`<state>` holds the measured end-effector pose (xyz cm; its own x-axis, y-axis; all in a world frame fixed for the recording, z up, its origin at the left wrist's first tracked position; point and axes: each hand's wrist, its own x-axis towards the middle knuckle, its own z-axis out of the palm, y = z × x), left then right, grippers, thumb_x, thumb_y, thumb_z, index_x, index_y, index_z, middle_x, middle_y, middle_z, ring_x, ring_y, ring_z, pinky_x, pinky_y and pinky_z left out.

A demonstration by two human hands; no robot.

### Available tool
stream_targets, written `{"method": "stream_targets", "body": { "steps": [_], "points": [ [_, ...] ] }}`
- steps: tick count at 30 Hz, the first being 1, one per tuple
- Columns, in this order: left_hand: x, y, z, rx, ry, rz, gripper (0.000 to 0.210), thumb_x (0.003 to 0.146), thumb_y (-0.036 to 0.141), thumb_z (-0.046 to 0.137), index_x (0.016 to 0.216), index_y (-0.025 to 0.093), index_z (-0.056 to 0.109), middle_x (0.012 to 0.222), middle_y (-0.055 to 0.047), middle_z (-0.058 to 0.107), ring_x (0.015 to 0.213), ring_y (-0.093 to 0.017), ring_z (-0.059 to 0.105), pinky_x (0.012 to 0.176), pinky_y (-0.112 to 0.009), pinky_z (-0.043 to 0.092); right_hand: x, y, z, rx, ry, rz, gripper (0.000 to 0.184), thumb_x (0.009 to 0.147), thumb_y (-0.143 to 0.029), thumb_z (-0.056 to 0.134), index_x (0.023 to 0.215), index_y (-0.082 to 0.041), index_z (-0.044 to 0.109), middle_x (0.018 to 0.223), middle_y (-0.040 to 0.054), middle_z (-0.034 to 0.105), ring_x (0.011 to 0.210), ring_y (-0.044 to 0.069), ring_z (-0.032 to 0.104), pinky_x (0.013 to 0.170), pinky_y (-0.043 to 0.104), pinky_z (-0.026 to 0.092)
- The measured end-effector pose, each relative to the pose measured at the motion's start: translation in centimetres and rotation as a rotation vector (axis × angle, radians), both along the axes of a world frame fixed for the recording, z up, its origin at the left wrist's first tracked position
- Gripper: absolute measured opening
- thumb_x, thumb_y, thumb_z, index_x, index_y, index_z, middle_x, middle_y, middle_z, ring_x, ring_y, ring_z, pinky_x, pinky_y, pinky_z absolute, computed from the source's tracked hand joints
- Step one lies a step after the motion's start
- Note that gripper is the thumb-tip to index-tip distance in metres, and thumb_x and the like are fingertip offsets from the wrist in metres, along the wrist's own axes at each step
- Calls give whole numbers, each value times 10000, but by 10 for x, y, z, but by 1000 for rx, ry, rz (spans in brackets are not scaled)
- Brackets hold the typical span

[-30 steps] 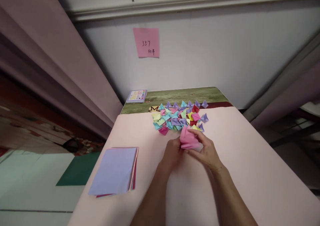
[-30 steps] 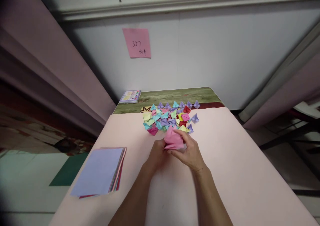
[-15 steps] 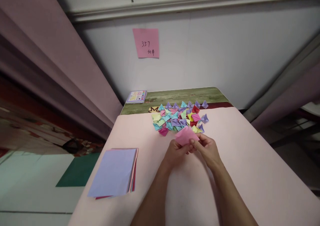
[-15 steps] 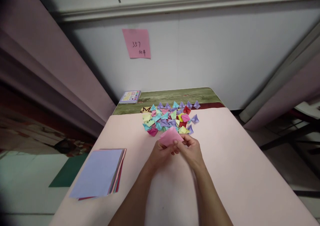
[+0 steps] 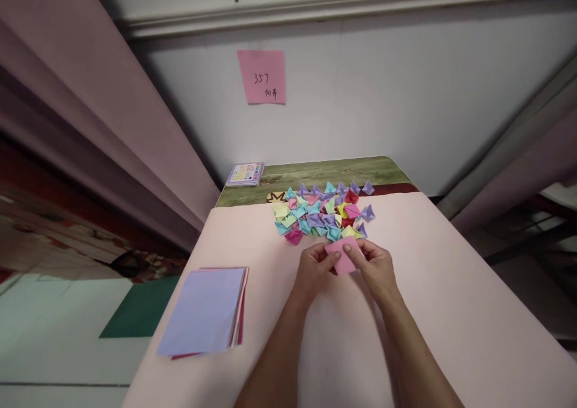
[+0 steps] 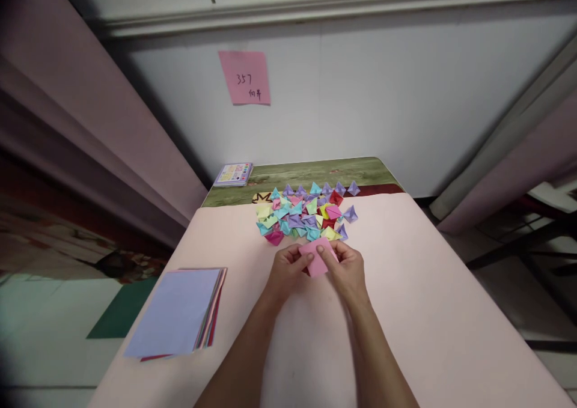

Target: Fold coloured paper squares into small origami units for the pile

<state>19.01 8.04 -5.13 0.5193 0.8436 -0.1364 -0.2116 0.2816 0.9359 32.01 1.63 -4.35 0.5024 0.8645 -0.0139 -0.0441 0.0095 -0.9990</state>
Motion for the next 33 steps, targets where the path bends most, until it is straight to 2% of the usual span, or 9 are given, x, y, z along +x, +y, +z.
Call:
{"method": "stream_targets", "body": {
  "steps": [4, 9, 15, 18, 22, 25, 28, 31, 33],
  "points": [
    [4, -5, -1, -64, -8, -71, 374, 665, 396, 830, 873, 103, 729, 698, -51, 691, 565, -129, 608, 531, -258, 541, 1, 1, -4, -5, -60, -30, 337, 769, -480, 733, 863, -157, 735, 698, 31, 689, 616, 170, 595, 569, 272, 480],
    [7, -5, 3, -108, -51, 135, 392, 644, 377, 845, 897, 103, 723, 715, -41, 694, 578, -128, 619, 557, -272, 570, 2, 2, -7, 99, -85, -134, 479, 817, -451, 706, 1221, -204, 635, 1151, 105, 677, 935, 214, 650, 829, 358, 540],
    [7, -5, 3, -80, -56, 119, 378, 625, 323, 854, 921, 126, 726, 760, -42, 705, 678, -152, 648, 585, -266, 584, 3, 1, -5, 224, -245, -96, 356, 831, -402, 704, 1149, -244, 677, 1401, 115, 496, 1162, 262, 583, 904, 401, 549],
    [6, -6, 0, -29, -23, 89, 323, 663, 312, 828, 923, 143, 735, 739, -30, 695, 681, -142, 636, 560, -232, 560, 3, 0, -4, 236, -323, -90, 317, 826, -384, 714, 1116, -259, 695, 1405, 104, 485, 1248, 286, 529, 935, 419, 537],
    [5, -6, 0, 16, 5, 80, 271, 730, 340, 776, 918, 148, 744, 735, -32, 683, 685, -138, 628, 566, -235, 563, 4, -1, -1, 265, -365, -44, 186, 862, -382, 674, 983, -252, 732, 1396, 93, 493, 1212, 284, 553, 1005, 456, 483],
    [6, -6, 2, 6, 17, 113, 272, 733, 349, 762, 909, 142, 751, 746, -42, 688, 686, -144, 636, 582, -254, 576, 5, -2, -1, 272, -373, -28, 269, 930, -409, 565, 862, -225, 749, 1376, 102, 518, 1183, 280, 568, 1017, 463, 462],
    [9, -6, 4, -62, -11, 139, 315, 680, 305, 781, 945, 137, 753, 755, -45, 702, 670, -150, 647, 608, -279, 589, 4, 0, -5, 222, -396, -48, 271, 905, -412, 603, 785, -213, 742, 1272, 109, 600, 1139, 277, 593, 1001, 455, 470],
    [10, -6, 4, -115, -66, 152, 355, 669, 295, 782, 986, 139, 751, 796, -50, 716, 686, -152, 654, 634, -289, 594, 2, 2, -10, 185, -365, -74, 189, 838, -396, 696, 883, -217, 735, 1135, 104, 669, 1085, 266, 624, 951, 433, 511],
    [11, -6, 4, -125, -101, 162, 339, 677, 320, 788, 957, 132, 754, 819, -53, 718, 706, -154, 656, 661, -301, 597, 2, 3, -11, 187, -297, -118, 262, 838, -401, 695, 1022, -215, 709, 1128, 103, 676, 1054, 251, 639, 913, 417, 537]
  ]
}}
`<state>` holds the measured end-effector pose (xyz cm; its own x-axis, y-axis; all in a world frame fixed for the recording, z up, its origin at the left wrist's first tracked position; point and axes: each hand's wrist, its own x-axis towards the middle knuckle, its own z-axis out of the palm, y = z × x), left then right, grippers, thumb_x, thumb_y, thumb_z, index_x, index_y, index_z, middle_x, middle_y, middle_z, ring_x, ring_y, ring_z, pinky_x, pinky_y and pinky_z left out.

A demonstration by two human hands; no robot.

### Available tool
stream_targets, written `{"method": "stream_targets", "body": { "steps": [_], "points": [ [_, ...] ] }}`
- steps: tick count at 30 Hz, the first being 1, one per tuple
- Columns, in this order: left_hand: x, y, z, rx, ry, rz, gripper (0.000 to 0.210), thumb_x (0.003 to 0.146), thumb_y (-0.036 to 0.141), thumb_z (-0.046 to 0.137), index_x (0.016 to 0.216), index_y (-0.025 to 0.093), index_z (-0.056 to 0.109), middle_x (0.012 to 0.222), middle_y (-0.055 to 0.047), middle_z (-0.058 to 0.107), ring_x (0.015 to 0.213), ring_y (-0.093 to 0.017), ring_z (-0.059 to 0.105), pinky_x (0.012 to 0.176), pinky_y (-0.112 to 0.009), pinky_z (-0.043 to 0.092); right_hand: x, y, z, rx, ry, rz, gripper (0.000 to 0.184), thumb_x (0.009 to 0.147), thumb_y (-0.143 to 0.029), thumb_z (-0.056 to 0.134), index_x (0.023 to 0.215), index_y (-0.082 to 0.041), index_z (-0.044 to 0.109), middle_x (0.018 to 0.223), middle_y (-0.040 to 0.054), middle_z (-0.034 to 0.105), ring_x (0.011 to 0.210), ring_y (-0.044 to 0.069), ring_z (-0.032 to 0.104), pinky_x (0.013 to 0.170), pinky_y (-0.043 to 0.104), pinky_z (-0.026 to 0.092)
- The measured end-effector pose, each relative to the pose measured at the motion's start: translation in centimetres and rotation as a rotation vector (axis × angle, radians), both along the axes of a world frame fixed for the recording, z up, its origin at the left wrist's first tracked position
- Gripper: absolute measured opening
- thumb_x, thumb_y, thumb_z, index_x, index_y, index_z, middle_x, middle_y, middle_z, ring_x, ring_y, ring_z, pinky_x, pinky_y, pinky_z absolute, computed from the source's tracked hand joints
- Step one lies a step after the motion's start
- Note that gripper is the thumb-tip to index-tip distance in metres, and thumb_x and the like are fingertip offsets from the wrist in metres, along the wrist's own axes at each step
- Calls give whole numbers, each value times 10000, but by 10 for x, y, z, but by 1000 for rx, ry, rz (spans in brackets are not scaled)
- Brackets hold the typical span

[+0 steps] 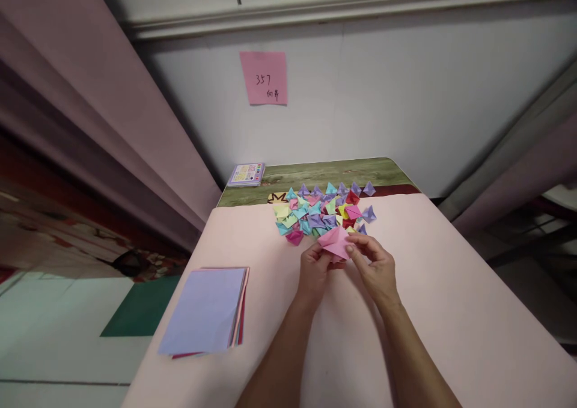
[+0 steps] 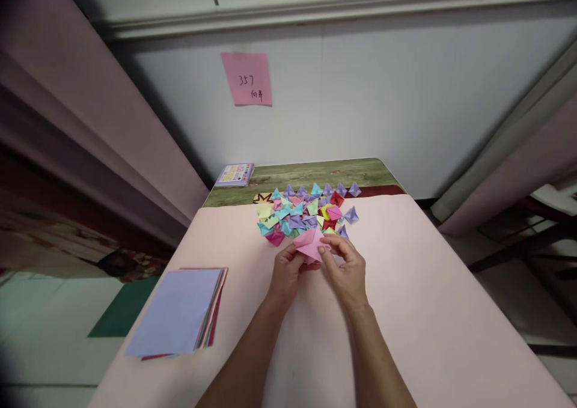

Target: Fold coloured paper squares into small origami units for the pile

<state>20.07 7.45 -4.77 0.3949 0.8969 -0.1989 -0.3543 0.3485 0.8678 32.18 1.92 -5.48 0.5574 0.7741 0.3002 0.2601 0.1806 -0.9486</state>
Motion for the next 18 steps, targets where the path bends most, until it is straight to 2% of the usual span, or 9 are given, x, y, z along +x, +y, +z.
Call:
{"method": "stream_targets", "body": {
  "steps": [3, 5, 7, 9, 12, 15, 18],
  "points": [
    [0, 0, -1, -12, -29, 12, 350, 674, 378, 811, 906, 122, 754, 841, -58, 719, 722, -164, 662, 699, -335, 601, 1, -1, 2, 33, 111, -88, 430, 860, -433, 663, 1225, -211, 611, 1251, 124, 628, 1097, 244, 625, 901, 408, 552],
    [-1, 0, -2, -26, -52, 23, 365, 669, 396, 823, 910, 131, 754, 866, -60, 723, 749, -169, 666, 719, -338, 598, 2, -2, 5, 32, 188, -98, 493, 864, -464, 649, 1277, -208, 567, 1268, 135, 617, 1068, 241, 640, 839, 385, 577],
    [0, 0, -2, -37, -81, 39, 355, 670, 396, 826, 909, 144, 757, 881, -59, 723, 774, -160, 659, 724, -313, 587, 2, -2, 7, -31, 251, -44, 494, 830, -495, 681, 1214, -193, 607, 1122, 122, 682, 924, 222, 677, 736, 344, 587],
    [0, 0, -3, -46, -94, 43, 330, 668, 387, 828, 886, 149, 759, 853, -50, 718, 749, -139, 640, 696, -277, 568, 2, -2, 7, -113, 283, 23, 453, 772, -511, 735, 1073, -178, 672, 898, 80, 713, 763, 194, 668, 642, 302, 563],
    [0, -1, -3, -34, -69, -8, 301, 671, 373, 825, 834, 131, 753, 773, -41, 697, 684, -116, 611, 645, -244, 536, 0, -2, 7, -149, 276, 62, 381, 741, -517, 758, 884, -169, 704, 652, 11, 639, 588, 146, 578, 544, 258, 483],
    [-2, 0, -2, 0, -29, -31, 332, 671, 383, 824, 853, 119, 737, 772, -43, 691, 679, -120, 614, 626, -240, 529, 0, -3, 8, -149, 254, 68, 357, 749, -515, 748, 829, -169, 706, 571, -19, 563, 524, 123, 498, 493, 243, 414],
    [-4, 2, 0, 7, 9, 16, 379, 643, 409, 831, 868, 130, 710, 753, -28, 680, 656, -130, 625, 581, -241, 530, -1, -4, 10, -181, 251, 104, 339, 750, -505, 747, 808, -173, 705, 574, -20, 560, 513, 119, 482, 478, 240, 398]
  ]
}}
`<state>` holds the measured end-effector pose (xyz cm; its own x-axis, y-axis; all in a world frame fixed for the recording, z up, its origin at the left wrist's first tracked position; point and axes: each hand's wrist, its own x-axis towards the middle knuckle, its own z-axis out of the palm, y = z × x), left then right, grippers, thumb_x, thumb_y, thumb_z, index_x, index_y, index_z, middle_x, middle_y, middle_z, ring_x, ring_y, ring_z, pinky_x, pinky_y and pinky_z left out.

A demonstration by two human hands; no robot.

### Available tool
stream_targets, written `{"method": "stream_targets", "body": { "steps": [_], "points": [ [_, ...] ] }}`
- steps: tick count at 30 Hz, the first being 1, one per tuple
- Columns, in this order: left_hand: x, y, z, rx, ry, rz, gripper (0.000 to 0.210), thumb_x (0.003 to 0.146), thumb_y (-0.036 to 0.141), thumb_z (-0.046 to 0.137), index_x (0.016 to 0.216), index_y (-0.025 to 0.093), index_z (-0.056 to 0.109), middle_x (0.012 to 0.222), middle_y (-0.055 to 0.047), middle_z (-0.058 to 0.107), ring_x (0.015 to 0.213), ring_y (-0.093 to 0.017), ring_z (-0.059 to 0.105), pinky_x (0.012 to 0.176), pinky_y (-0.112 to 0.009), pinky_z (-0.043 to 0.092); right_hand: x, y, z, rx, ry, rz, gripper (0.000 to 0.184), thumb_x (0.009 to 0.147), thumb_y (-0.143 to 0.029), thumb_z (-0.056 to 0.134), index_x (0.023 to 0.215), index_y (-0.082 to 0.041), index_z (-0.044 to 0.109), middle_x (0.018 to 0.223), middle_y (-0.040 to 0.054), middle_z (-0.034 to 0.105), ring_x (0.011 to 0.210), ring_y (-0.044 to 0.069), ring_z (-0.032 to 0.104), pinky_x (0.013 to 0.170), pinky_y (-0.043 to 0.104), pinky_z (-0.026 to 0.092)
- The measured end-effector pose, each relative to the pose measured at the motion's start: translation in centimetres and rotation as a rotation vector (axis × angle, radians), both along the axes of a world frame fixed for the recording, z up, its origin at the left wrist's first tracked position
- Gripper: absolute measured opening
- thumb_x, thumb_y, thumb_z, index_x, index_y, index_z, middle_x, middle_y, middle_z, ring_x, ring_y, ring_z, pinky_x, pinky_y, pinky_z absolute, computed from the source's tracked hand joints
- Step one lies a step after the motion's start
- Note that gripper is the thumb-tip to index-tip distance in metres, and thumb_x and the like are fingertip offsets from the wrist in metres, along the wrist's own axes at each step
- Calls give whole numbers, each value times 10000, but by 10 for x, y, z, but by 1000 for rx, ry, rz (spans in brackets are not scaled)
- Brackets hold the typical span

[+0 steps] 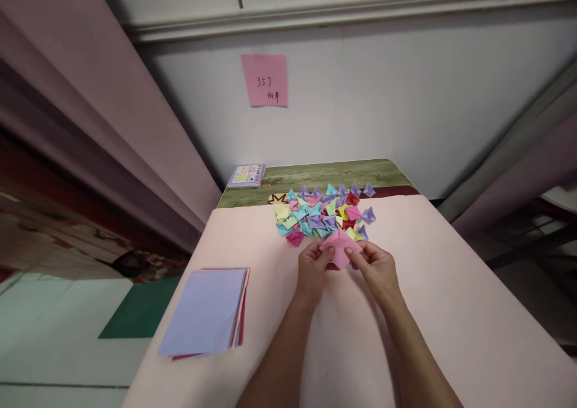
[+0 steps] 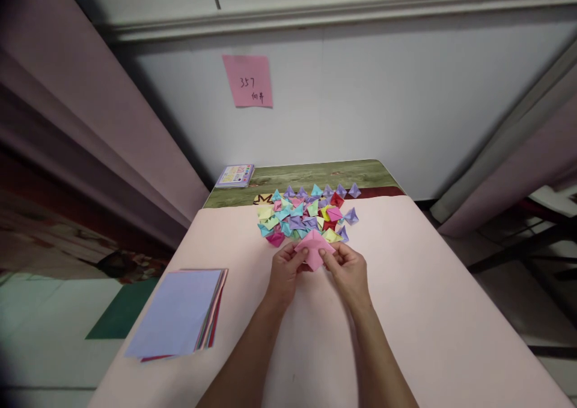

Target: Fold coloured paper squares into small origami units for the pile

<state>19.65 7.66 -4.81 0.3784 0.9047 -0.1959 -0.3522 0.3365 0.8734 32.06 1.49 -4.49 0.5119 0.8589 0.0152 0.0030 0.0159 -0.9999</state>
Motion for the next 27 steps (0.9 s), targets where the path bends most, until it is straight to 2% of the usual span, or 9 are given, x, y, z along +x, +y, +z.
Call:
{"method": "stream_targets", "body": {
  "steps": [3, 6, 8, 15, 20, 27],
  "points": [
    [-2, 3, 1, 32, 26, 40, 400, 643, 418, 820, 895, 141, 680, 723, -15, 669, 625, -132, 628, 552, -239, 535, -2, 0, 1, 18, 14, 16, 338, 769, -487, 730, 902, -178, 706, 611, -18, 580, 536, 126, 510, 509, 250, 437],
    [-4, 4, 3, 85, 50, 31, 504, 674, 405, 791, 1096, 173, 642, 692, 8, 660, 594, -135, 630, 544, -257, 557, -3, 1, 1, 76, 3, -13, 442, 804, -442, 699, 1172, -205, 642, 630, -39, 555, 566, 137, 538, 559, 273, 483],
    [-5, 4, 4, 115, 61, 6, 579, 700, 399, 765, 1216, 190, 607, 668, 22, 644, 559, -135, 626, 540, -275, 573, -4, 1, 2, 93, -9, -30, 475, 822, -419, 680, 1246, -218, 604, 626, -48, 534, 567, 136, 540, 569, 279, 491],
    [-10, 6, 7, 125, 74, -30, 458, 735, 384, 721, 1130, 154, 694, 671, 1, 630, 548, -133, 634, 532, -278, 587, -2, 0, 3, 107, 51, -23, 321, 808, -387, 704, 1073, -212, 655, 647, -40, 544, 573, 122, 545, 561, 260, 481],
    [-11, 6, 6, 107, 58, -18, 519, 743, 369, 716, 1216, 176, 628, 636, 25, 620, 535, -126, 623, 533, -264, 576, -2, -1, 5, 134, 56, 7, 270, 813, -377, 702, 1027, -221, 648, 676, -29, 583, 590, 126, 556, 573, 262, 489],
    [-10, 6, 8, 116, 41, -30, 494, 742, 348, 717, 1191, 168, 616, 680, 20, 623, 556, -118, 624, 537, -253, 578, -1, -2, 5, 137, 41, -5, 234, 806, -368, 709, 969, -207, 662, 695, -21, 609, 590, 121, 560, 577, 257, 483]
  ]
}}
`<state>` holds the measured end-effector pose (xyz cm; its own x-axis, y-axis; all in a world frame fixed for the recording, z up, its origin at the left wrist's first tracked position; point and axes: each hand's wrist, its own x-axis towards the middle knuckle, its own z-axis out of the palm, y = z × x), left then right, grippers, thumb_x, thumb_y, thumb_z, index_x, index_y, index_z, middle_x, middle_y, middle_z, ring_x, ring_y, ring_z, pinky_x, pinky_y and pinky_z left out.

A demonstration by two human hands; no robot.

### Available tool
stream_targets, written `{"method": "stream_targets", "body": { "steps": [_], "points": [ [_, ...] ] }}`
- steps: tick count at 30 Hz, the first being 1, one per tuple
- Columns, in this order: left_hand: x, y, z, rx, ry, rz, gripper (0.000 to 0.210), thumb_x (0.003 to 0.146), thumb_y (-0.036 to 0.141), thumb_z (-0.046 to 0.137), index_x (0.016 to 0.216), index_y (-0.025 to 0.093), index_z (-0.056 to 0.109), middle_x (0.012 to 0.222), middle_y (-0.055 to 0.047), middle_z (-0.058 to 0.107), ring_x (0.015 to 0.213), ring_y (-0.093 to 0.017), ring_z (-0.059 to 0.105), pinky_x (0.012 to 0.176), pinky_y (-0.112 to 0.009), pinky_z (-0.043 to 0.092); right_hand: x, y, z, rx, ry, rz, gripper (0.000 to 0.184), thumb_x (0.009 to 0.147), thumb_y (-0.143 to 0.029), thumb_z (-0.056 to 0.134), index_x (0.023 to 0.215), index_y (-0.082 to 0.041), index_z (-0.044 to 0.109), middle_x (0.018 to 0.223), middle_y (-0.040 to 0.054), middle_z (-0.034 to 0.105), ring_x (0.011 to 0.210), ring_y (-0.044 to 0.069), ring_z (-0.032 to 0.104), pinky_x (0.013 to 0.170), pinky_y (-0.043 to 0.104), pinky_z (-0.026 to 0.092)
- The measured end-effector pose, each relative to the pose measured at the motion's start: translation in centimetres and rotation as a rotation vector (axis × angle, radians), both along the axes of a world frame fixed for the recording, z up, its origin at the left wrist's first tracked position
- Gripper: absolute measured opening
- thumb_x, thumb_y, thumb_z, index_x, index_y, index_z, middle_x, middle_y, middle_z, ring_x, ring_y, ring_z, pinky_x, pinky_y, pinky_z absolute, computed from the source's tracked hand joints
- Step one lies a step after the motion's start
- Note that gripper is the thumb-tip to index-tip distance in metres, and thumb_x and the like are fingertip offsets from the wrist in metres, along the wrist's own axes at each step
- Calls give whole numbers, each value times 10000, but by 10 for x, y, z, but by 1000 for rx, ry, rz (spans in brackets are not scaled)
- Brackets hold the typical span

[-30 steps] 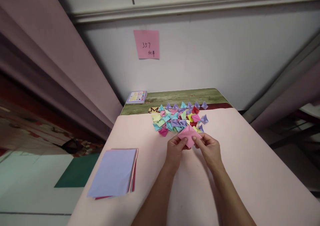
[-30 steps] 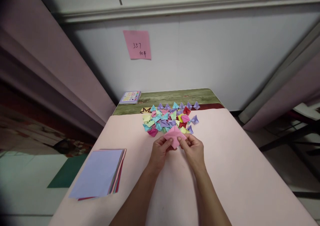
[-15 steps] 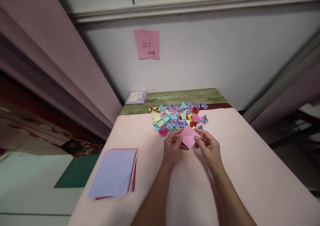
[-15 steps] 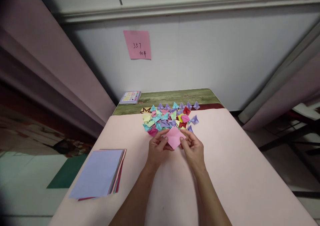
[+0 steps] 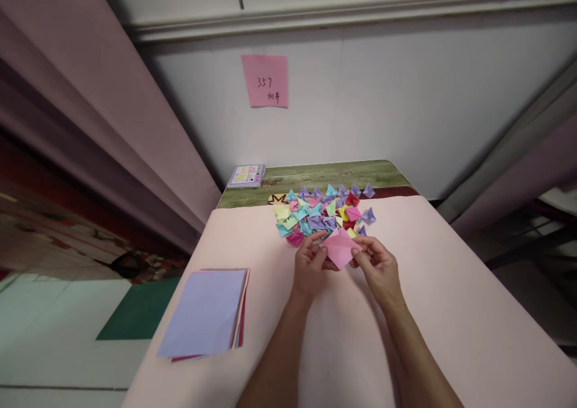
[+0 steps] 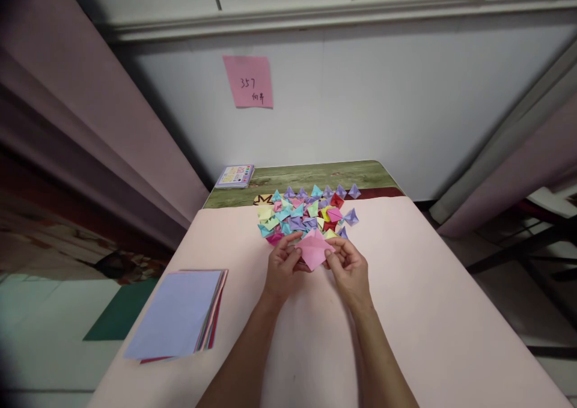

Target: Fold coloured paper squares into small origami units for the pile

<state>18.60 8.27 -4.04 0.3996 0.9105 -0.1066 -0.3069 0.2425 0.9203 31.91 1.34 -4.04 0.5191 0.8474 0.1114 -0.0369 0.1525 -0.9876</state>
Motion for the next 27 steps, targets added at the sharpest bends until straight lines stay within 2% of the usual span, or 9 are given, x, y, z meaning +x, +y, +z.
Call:
{"method": "stream_targets", "body": {
  "steps": [5, 11, 17, 20, 24, 27],
  "points": [
    [-1, 0, 1, 34, -3, -16, 479, 750, 299, 701, 1214, 187, 655, 677, 36, 597, 552, -106, 623, 556, -267, 601, 3, -1, -6, -20, -89, -48, 245, 806, -351, 702, 993, -192, 706, 622, -31, 568, 582, 130, 556, 592, 273, 483],
    [-1, 0, -2, 10, -24, -7, 382, 758, 303, 703, 1113, 166, 734, 817, -16, 667, 544, -104, 653, 541, -253, 600, 2, -1, -1, 18, -63, -30, 427, 816, -338, 685, 1223, -221, 638, 692, -31, 581, 602, 127, 555, 596, 277, 490],
    [-2, 0, -5, 15, -23, -14, 437, 770, 303, 695, 1190, 179, 699, 661, 16, 622, 522, -123, 643, 522, -282, 610, 5, -3, -3, -8, -162, -52, 293, 838, -328, 663, 1101, -212, 718, 599, -36, 552, 596, 135, 551, 619, 284, 471],
    [-3, 0, -3, 33, -20, -37, 482, 780, 315, 689, 1243, 182, 666, 628, 15, 627, 524, -136, 646, 519, -287, 608, 6, -4, -3, -12, -158, -53, 286, 839, -329, 658, 1092, -208, 719, 612, -34, 554, 583, 131, 547, 597, 279, 463],
    [-3, -1, -3, 46, -12, -62, 430, 785, 327, 682, 1187, 176, 699, 691, -9, 665, 520, -141, 658, 510, -285, 600, 5, -3, -2, -20, -129, -46, 347, 841, -339, 651, 1158, -204, 690, 643, -35, 548, 549, 117, 522, 553, 269, 455],
    [-3, -1, -6, 47, -9, -55, 365, 774, 338, 690, 1095, 169, 740, 783, -31, 690, 518, -136, 660, 502, -287, 597, 5, -3, -2, -44, -124, -17, 329, 846, -347, 647, 1136, -201, 703, 657, -28, 558, 537, 110, 505, 534, 263, 448]
  ]
}}
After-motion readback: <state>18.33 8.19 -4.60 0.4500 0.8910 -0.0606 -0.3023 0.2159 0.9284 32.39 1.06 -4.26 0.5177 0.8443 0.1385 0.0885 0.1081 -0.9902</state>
